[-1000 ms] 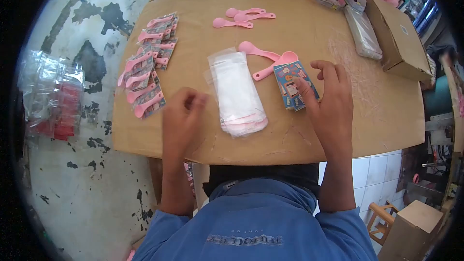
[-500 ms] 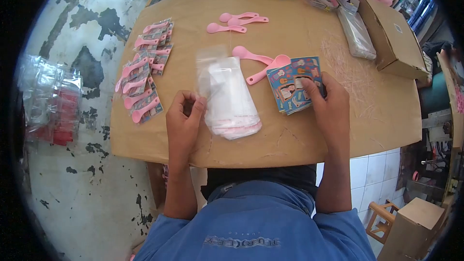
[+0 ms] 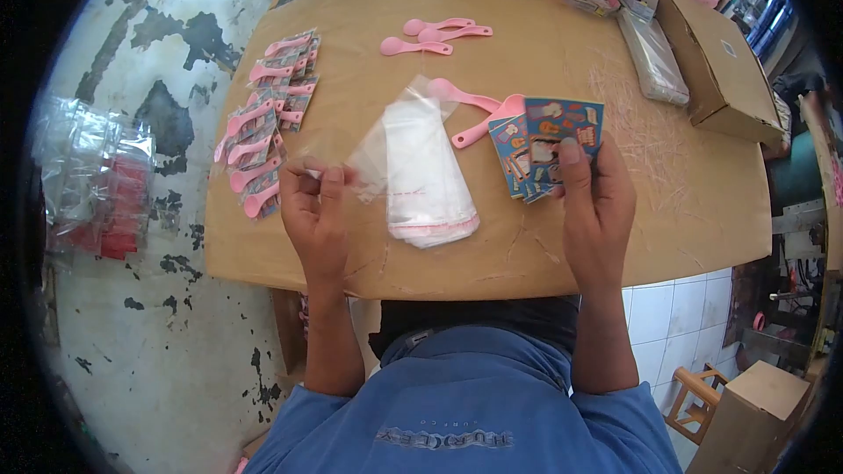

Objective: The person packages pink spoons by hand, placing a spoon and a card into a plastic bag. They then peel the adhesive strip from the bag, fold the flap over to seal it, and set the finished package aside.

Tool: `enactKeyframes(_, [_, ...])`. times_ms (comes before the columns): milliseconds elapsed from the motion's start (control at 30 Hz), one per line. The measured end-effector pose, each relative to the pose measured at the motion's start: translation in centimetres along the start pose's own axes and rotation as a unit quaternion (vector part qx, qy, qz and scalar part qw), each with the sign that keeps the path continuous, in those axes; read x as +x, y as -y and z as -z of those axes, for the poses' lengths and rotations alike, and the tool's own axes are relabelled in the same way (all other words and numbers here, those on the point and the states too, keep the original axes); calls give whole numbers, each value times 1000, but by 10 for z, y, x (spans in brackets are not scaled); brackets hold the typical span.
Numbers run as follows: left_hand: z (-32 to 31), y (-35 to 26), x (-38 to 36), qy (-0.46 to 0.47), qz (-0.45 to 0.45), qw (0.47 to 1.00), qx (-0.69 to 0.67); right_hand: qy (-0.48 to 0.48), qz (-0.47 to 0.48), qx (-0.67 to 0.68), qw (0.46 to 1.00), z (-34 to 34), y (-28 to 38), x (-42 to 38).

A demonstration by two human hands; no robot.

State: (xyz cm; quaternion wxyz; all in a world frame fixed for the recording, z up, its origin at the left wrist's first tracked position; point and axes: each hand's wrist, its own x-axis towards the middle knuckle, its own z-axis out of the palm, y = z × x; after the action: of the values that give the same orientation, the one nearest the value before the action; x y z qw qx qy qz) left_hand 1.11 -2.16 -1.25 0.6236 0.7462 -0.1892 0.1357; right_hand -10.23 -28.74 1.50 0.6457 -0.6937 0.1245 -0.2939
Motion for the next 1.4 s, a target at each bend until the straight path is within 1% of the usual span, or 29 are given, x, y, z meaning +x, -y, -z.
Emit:
enactKeyframes(33, [-3, -7, -2, 6, 53, 991, -126, 22, -24, 35, 999, -4, 3, -5])
enactKeyframes(133, [-6, -23, -5, 22, 128, 977, -171, 137, -84, 51, 986, -16, 13, -18])
enactKeyframes(200, [-11, -27, -7, 48, 103, 971, -212, 198, -66, 59, 976, -35, 22, -21])
enactKeyframes(267, [-13, -31, -8, 67, 93, 963, -246, 231, -11, 24, 973, -43, 21, -19])
enactKeyframes(300, [-12, -33, -9, 72, 96, 959, -257, 234, 34, -13, 972, -47, 11, -14])
enactKeyframes(367, [-7, -32, -10, 79, 102, 951, -280, 262, 29, -21, 964, -49, 7, -10])
enactKeyframes(433, [0, -26, -10, 83, 106, 943, -304, 310, -71, 35, 947, -48, 12, -8])
enactKeyframes(533, [-7, -39, -13, 47, 178, 916, -357, 284, -91, 82, 951, -53, 15, -13])
enactKeyframes(633, [-18, -39, -23, 72, 259, 832, -486, 284, -109, 86, 949, -54, 22, -12])
enactKeyframes(667, [-16, -27, -27, 103, 265, 812, -509, 282, -103, 81, 950, -53, 20, -11])
enactKeyframes(733, [-20, -26, -29, 92, 303, 794, -519, 281, -91, 70, 953, -53, 15, -9])
enactKeyframes(767, [-21, -26, -30, 85, 320, 785, -524, 247, -89, 64, 963, -53, 17, -8])
enactKeyframes(933, [-24, -25, -19, -22, 288, 819, -496, 84, -104, 69, 989, -50, 27, -10])
enactKeyframes(1033, [-23, -21, -15, -61, 282, 827, -483, 119, -94, -36, 988, -34, 18, -16])
enactKeyframes(1133, [-29, -20, -15, -74, 277, 834, -472, 184, -104, -48, 976, -28, 6, -19])
enactKeyframes(1233, [-35, -17, -16, -69, 255, 847, -462, 199, -133, -3, 971, -31, 8, -18])
enactKeyframes(1333, [-41, -18, -18, -82, 247, 859, -441, 242, -197, 58, 949, -29, 13, -13])
enactKeyframes(1400, [-44, -20, -18, -98, 253, 857, -438, 220, -179, 96, 954, -34, 9, -16])
